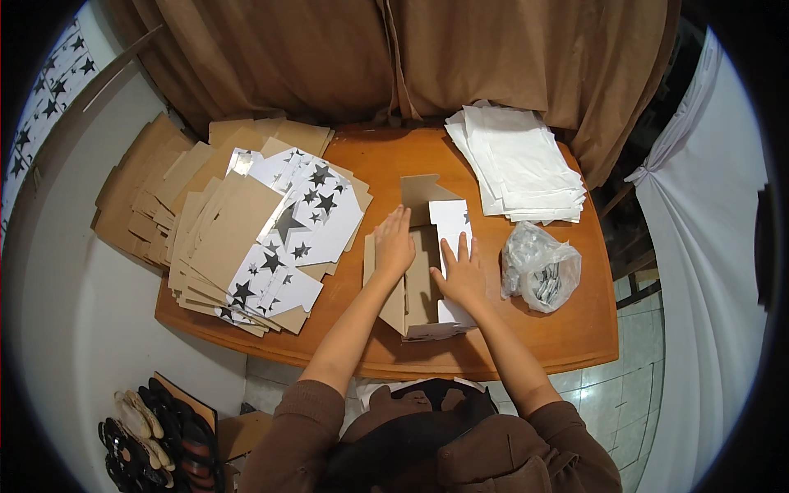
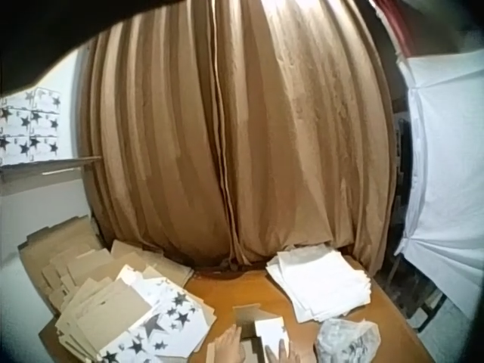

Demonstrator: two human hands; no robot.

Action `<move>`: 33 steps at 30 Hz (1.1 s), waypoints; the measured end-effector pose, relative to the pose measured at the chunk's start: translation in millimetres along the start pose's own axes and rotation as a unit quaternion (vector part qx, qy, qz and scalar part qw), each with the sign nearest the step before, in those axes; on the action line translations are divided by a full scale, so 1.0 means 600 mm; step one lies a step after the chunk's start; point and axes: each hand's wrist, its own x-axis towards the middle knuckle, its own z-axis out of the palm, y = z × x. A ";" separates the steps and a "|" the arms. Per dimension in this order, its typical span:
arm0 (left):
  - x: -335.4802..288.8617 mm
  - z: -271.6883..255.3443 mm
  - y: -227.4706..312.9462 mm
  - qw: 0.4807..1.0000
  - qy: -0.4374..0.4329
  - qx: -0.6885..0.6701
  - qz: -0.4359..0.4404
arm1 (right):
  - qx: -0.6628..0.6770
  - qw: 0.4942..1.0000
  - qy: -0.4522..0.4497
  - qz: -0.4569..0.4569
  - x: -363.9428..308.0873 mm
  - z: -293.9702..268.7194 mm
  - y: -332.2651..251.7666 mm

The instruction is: Assemble cardboard shoe boxes and place them on a shelf.

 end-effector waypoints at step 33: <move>-0.137 -0.066 0.093 0.979 -0.112 0.043 0.163 | 0.115 0.988 0.087 -0.055 -0.001 0.003 0.028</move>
